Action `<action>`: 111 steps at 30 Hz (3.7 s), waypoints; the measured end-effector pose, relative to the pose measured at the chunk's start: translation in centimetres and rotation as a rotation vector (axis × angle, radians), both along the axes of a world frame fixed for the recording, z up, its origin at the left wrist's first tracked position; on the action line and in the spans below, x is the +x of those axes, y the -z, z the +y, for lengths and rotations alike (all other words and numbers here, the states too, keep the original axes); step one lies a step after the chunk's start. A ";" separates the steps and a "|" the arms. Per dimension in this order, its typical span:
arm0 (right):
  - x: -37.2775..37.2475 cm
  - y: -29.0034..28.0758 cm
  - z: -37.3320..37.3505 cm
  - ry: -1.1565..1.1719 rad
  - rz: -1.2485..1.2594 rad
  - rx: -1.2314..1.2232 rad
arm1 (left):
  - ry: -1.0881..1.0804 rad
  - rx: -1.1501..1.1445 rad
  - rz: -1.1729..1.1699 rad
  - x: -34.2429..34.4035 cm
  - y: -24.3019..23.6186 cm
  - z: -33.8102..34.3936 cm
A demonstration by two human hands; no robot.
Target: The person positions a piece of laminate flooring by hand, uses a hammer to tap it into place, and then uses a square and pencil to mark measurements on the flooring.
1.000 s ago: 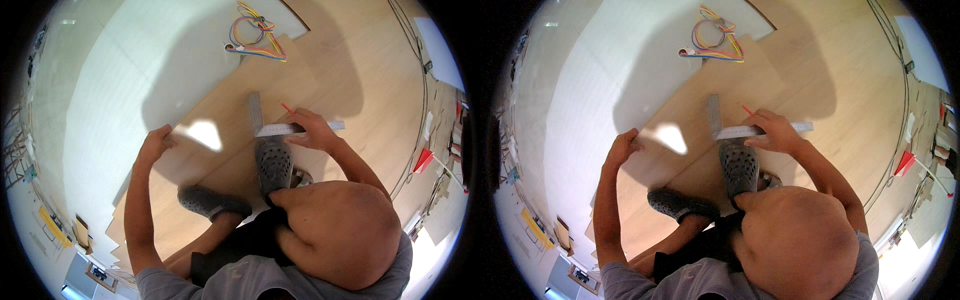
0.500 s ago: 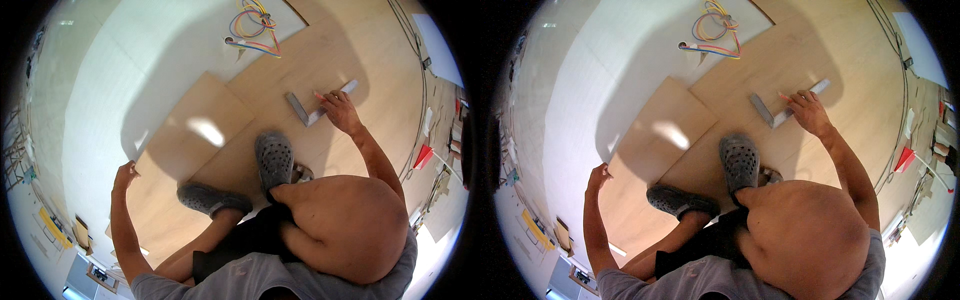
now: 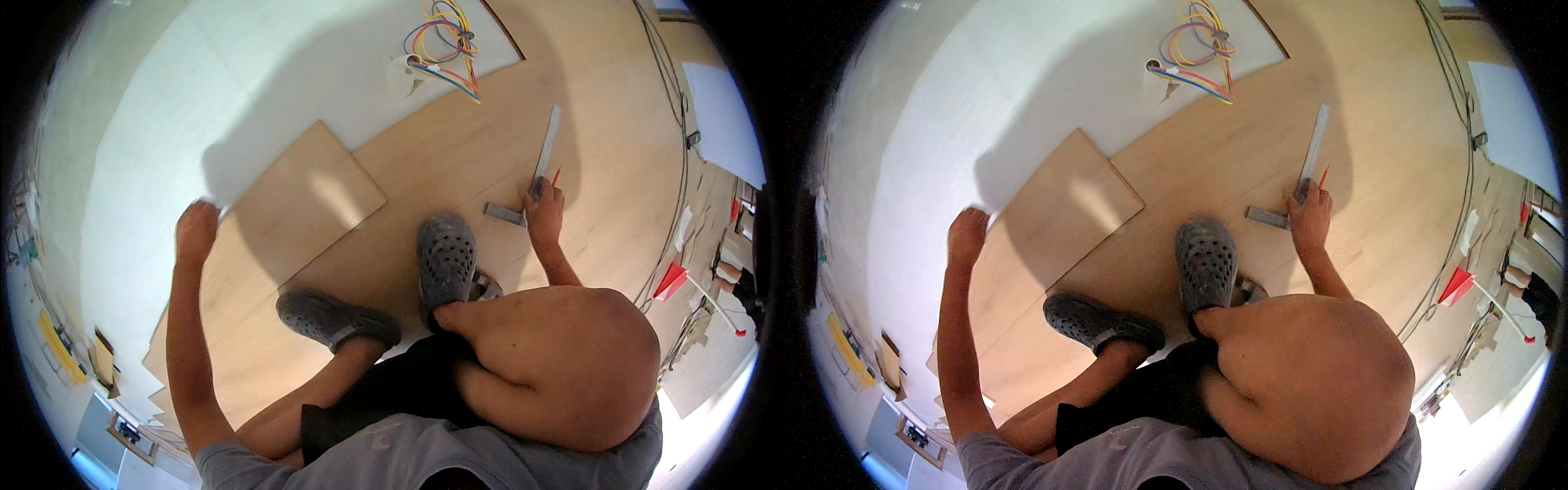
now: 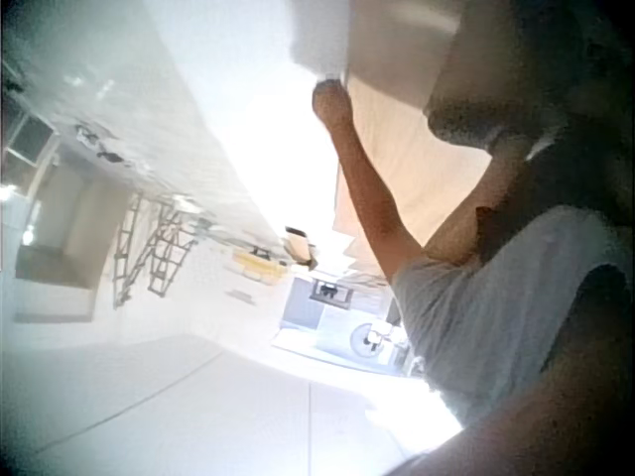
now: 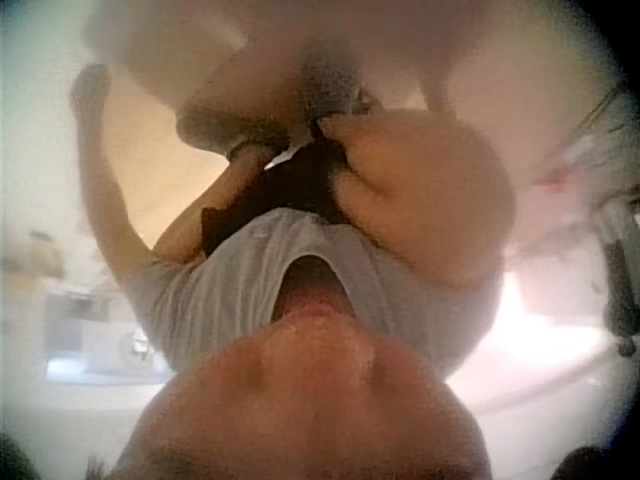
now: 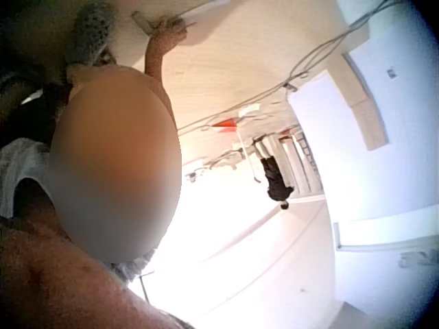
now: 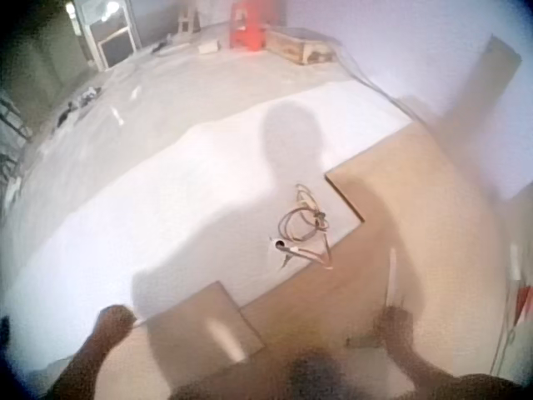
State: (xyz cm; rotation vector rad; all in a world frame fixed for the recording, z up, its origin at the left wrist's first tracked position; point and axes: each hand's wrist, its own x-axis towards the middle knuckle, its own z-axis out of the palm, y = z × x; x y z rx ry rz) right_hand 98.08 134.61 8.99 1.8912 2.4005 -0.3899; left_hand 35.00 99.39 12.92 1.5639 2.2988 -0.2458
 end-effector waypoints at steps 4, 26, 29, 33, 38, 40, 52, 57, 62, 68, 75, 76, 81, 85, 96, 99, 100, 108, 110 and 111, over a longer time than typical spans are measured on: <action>-1.2 0.7 -0.3 0.044 0.166 -0.050 | 0.227 0.381 -0.195 9.8 3.0 14.0; -23.6 -1.0 2.8 -0.764 0.408 0.187 | -0.212 0.655 -0.698 17.6 8.0 34.6; -24.6 -1.8 4.0 -0.800 0.402 0.315 | -0.195 0.672 -0.638 17.5 8.7 34.9; -25.6 -2.4 4.9 -0.706 0.564 0.043 | -0.222 0.744 -0.621 17.9 9.5 34.9; -26.7 -3.4 5.5 -0.236 0.600 -0.796 | -0.279 0.746 -0.612 18.1 9.6 34.7; -27.2 -3.2 6.0 -0.137 0.539 -0.850 | -0.300 0.753 -0.629 18.1 9.7 34.5; -30.2 2.0 7.4 -0.498 0.532 0.079 | -0.286 0.942 -0.511 18.9 10.3 34.1; -30.5 2.7 8.6 -0.425 0.496 -0.013 | -0.288 0.996 -0.496 19.3 10.3 34.4; -30.2 3.6 9.2 -0.426 0.587 -0.096 | -0.267 0.983 -0.457 19.4 10.3 34.6; -30.5 4.0 9.4 -0.357 0.557 -0.152 | -0.350 0.996 -0.413 19.3 10.9 35.0; -28.7 1.8 8.6 -0.287 0.460 -0.029 | -0.370 0.936 -0.586 18.9 10.0 34.7; -27.7 1.3 8.3 -0.305 0.520 -0.023 | -0.339 0.888 -0.578 18.7 9.8 34.3; -18.4 -1.6 4.5 -0.345 0.229 -0.138 | -0.166 0.777 -0.439 19.7 9.8 33.2; -9.4 -3.0 0.4 -0.387 0.021 0.065 | -0.061 0.800 -0.301 21.7 10.2 31.6; -8.2 -1.0 2.3 -0.404 0.297 -0.113 | 0.015 0.664 -0.249 23.2 9.3 30.3; -12.2 -0.7 2.3 -0.438 0.265 -0.078 | 0.043 0.705 -0.265 22.7 9.9 30.0; -13.5 -0.4 2.3 -0.424 0.253 -0.080 | 0.040 0.714 -0.281 22.5 10.2 30.0; -17.1 -0.1 1.5 -0.348 0.182 -0.036 | -0.139 0.876 -0.484 22.3 10.2 30.0; -17.1 0.1 1.3 -0.317 0.187 -0.036 | -0.246 0.869 -0.532 22.6 10.0 30.3; -17.1 0.2 1.2 -0.306 0.188 -0.033 | -0.262 0.935 -0.516 22.8 10.0 30.4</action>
